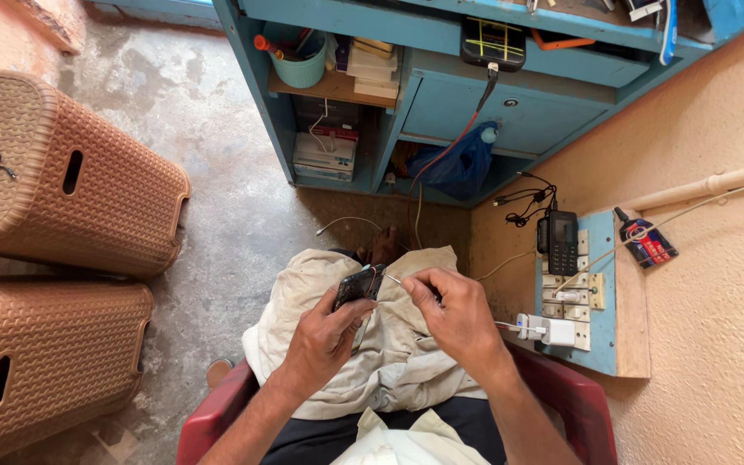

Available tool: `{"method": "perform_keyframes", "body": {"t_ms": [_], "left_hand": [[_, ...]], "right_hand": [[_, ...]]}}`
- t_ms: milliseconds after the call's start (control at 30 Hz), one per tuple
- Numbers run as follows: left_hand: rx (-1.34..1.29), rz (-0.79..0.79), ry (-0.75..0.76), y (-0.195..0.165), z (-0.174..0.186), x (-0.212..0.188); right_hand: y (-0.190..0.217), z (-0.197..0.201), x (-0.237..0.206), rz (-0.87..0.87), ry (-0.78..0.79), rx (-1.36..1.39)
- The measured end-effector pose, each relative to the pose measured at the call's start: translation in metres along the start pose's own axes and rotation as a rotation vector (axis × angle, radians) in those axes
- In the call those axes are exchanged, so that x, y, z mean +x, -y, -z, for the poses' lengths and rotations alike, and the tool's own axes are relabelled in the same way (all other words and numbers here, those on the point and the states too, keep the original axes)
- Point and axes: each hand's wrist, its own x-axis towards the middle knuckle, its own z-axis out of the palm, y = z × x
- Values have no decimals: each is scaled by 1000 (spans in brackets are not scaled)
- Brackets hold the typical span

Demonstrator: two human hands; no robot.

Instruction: The person removes a protective film from a smartphone screen, then opens the device to access the internal components. They use a screwdriver to adjust screws on the motherboard and connect a red wire to the battery area. The phone remains disassembled on their lap throughout the clip.

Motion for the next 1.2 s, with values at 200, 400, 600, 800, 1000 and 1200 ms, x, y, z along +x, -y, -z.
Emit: {"method": "perform_keyframes", "body": {"t_ms": [200,400,600,800,1000,1200], "left_hand": [[-87,108,-94,8,-3,-1],[-429,338,-92,20,-2,-3],[-450,337,-74,20,-3,-4],[-420,295,-59,16,-3,-3],[-383,258,-62,15,-3,-1],[-372,266,-52,14,-3,-2]], "right_hand": [[9,6,-4,-8,-1,89],[15,11,-22,199,-25,139],[19,1,-27,265,-59,219],[20,1,-24,206,-17,222],[18,1,-24,233,-26,225],[17,3,-24,202,-2,204]]}}
